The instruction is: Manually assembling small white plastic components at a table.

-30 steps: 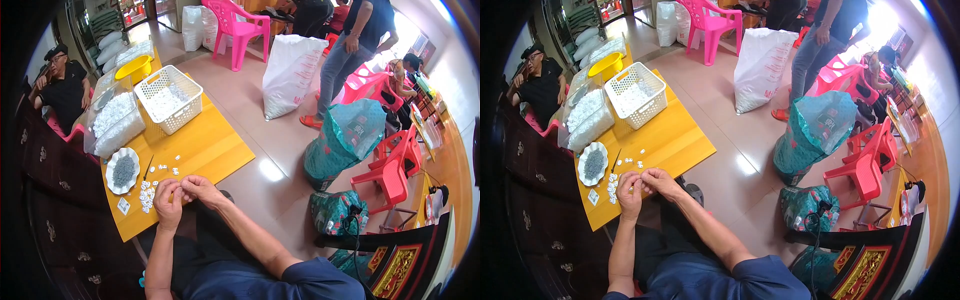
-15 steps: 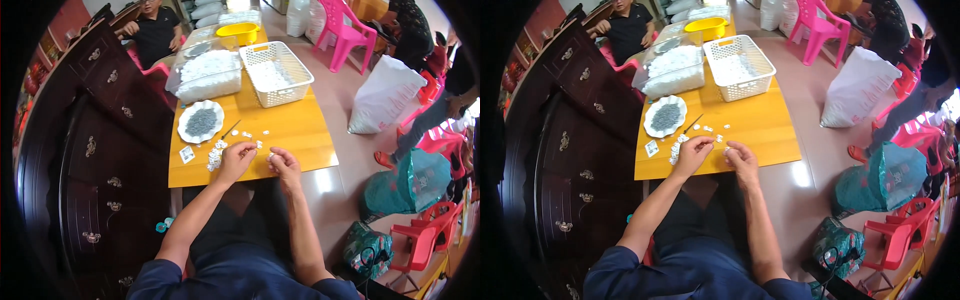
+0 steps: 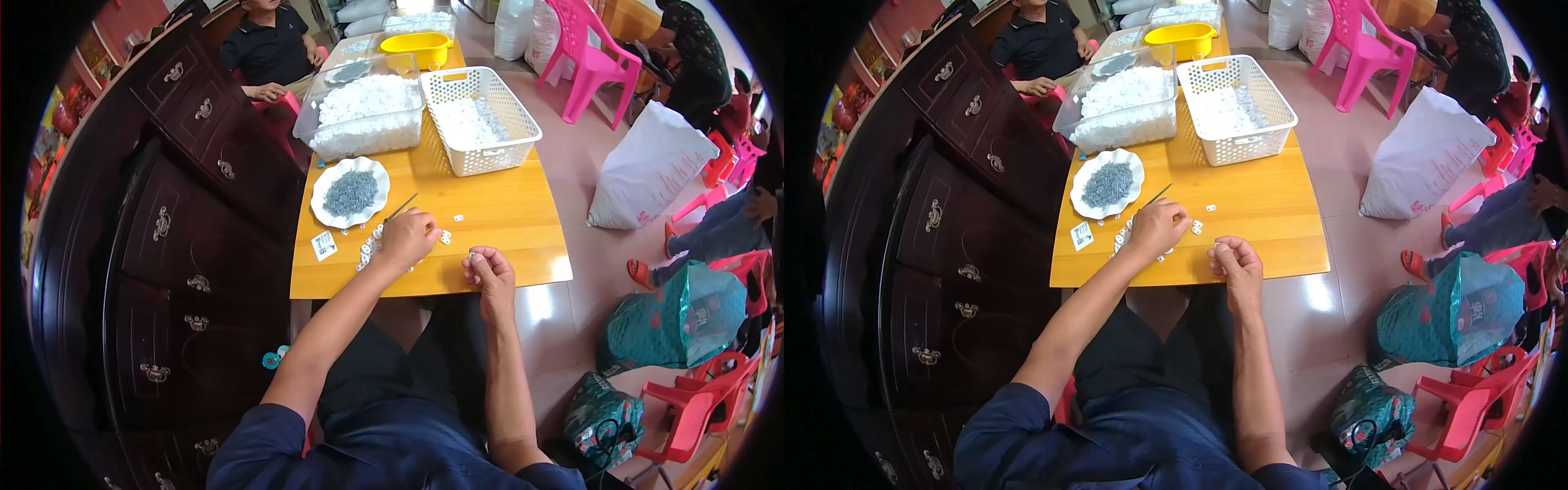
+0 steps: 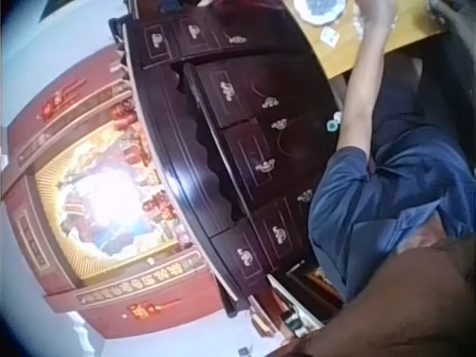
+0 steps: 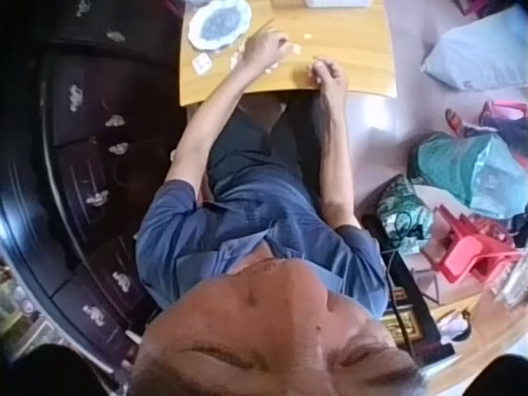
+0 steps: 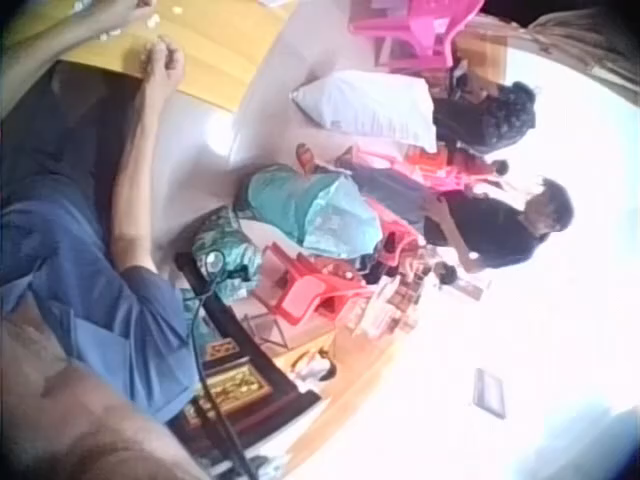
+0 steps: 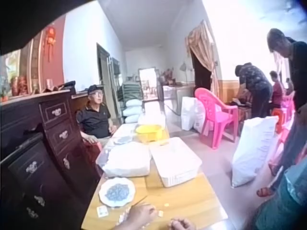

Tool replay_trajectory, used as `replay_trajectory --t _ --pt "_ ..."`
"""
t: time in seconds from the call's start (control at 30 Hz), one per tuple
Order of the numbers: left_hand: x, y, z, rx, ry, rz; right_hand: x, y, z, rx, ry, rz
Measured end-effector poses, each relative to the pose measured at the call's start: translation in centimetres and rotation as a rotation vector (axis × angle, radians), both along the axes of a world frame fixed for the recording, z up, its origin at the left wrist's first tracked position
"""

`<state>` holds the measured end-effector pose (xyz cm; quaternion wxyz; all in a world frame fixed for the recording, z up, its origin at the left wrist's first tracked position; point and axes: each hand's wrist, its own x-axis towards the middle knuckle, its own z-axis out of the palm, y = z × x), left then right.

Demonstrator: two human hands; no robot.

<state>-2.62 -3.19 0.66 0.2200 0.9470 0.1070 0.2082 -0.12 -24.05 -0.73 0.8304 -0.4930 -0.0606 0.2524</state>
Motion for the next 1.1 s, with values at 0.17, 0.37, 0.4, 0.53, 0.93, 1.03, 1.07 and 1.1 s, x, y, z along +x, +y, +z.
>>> replay_trajectory --t 0.17,0.37,0.4,0.53,0.93,1.03,1.07,1.1 --pt "0.6 0.2 -0.7 0.084 0.001 0.013 -0.2 0.4 0.3 -0.008 -0.007 0.019" --pt "0.4 0.0 -1.0 0.174 0.040 0.023 -0.3 0.2 0.6 -0.014 -0.008 -0.003" --pt "0.3 0.0 -1.0 0.166 0.021 0.005 -0.3 0.2 0.6 -0.012 -0.005 -0.005" --pt "-0.5 0.4 -1.2 0.103 -0.089 -0.038 -0.4 0.2 0.8 -0.018 -0.003 -0.007" --pt "0.2 1.4 -0.2 0.295 0.076 -0.128 -0.5 0.6 1.0 -0.019 -0.011 -0.024" --pt "0.3 1.6 0.2 0.310 0.102 -0.129 -0.4 0.5 0.6 0.008 -0.027 0.004" --pt "0.2 1.4 0.7 0.313 0.099 -0.125 -0.4 0.4 0.6 0.010 -0.030 0.007" --pt "-0.2 1.0 1.0 0.176 0.076 -0.135 -0.4 0.3 0.5 0.005 -0.022 0.012"
